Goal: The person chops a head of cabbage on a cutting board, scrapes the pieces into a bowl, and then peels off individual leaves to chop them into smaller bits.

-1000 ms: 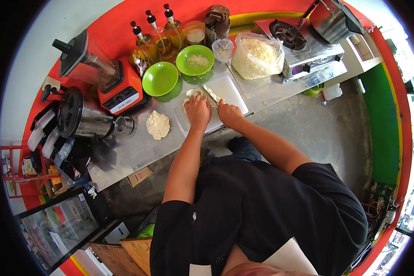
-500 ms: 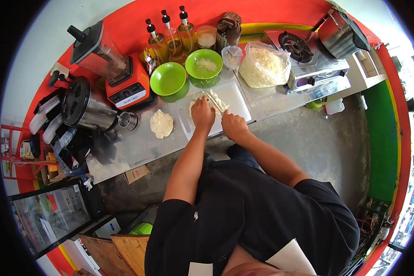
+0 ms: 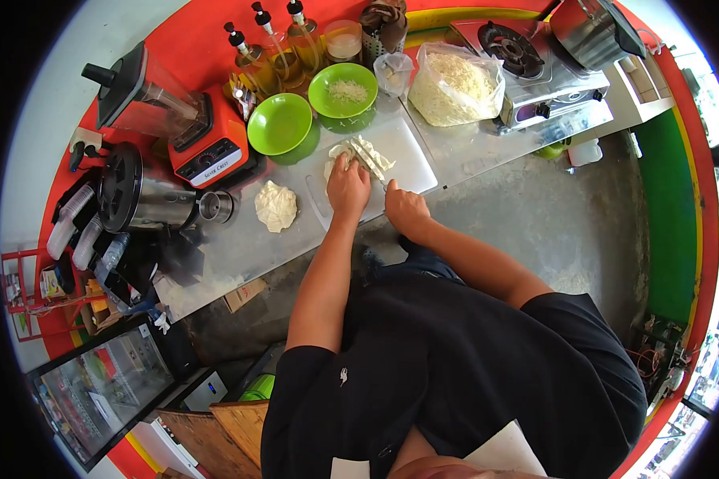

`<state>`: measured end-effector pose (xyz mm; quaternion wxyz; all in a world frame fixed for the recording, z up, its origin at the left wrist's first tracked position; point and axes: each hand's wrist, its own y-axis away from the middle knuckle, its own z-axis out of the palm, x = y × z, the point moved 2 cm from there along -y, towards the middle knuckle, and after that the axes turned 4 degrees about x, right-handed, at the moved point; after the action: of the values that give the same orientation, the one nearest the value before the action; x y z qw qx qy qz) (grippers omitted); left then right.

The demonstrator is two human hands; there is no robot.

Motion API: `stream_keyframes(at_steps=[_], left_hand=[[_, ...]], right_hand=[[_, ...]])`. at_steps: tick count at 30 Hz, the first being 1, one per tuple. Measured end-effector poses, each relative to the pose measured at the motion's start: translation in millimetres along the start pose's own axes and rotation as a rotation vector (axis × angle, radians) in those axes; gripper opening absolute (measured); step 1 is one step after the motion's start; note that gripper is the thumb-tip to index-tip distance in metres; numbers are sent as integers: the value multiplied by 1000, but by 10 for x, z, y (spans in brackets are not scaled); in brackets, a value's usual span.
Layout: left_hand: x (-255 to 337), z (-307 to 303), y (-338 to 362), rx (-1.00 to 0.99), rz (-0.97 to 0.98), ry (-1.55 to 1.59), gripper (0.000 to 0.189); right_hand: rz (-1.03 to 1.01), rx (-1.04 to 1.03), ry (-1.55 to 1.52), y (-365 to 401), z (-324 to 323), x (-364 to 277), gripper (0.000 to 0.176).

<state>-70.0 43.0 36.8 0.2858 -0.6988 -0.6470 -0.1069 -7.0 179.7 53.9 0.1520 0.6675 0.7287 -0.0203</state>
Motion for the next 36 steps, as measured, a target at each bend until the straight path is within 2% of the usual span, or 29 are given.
stream_keyframes(at_steps=[5, 8, 10, 15, 18, 21, 23, 29, 31, 33, 36], left_hand=[[-60, 27, 51, 18, 37, -1, 33], [-37, 13, 57, 72, -7, 48, 42], [-30, -21, 55, -2, -101, 143, 48], [-118, 65, 52, 7, -104, 96, 45], [-54, -32, 43, -41, -128, 112, 46], [-50, -25, 47, -82, -171, 131, 43], [-106, 49, 72, 28, -47, 183, 41], [-145, 155, 166, 134, 3, 134, 45], [-151, 194, 185, 111, 10, 104, 46], [-166, 231, 194, 90, 16, 73, 47], [-187, 257, 197, 43, -7, 48, 49]], right_hand=[[-43, 43, 35, -173, 52, -73, 12], [36, -59, -72, -338, -26, -72, 16], [40, -74, -77, -417, -157, -69, 17], [-12, -131, -23, -481, -557, -107, 20], [-34, -50, -8, -325, -631, -178, 20], [-22, -55, -11, -133, -581, -220, 21], [-34, -13, -32, -18, -484, -227, 23], [-18, -20, -35, 142, -254, -203, 25], [-1, -44, -46, 180, -156, -168, 27], [-22, -10, 15, 209, -92, -147, 18], [-19, -35, 63, 216, -32, -101, 13]])
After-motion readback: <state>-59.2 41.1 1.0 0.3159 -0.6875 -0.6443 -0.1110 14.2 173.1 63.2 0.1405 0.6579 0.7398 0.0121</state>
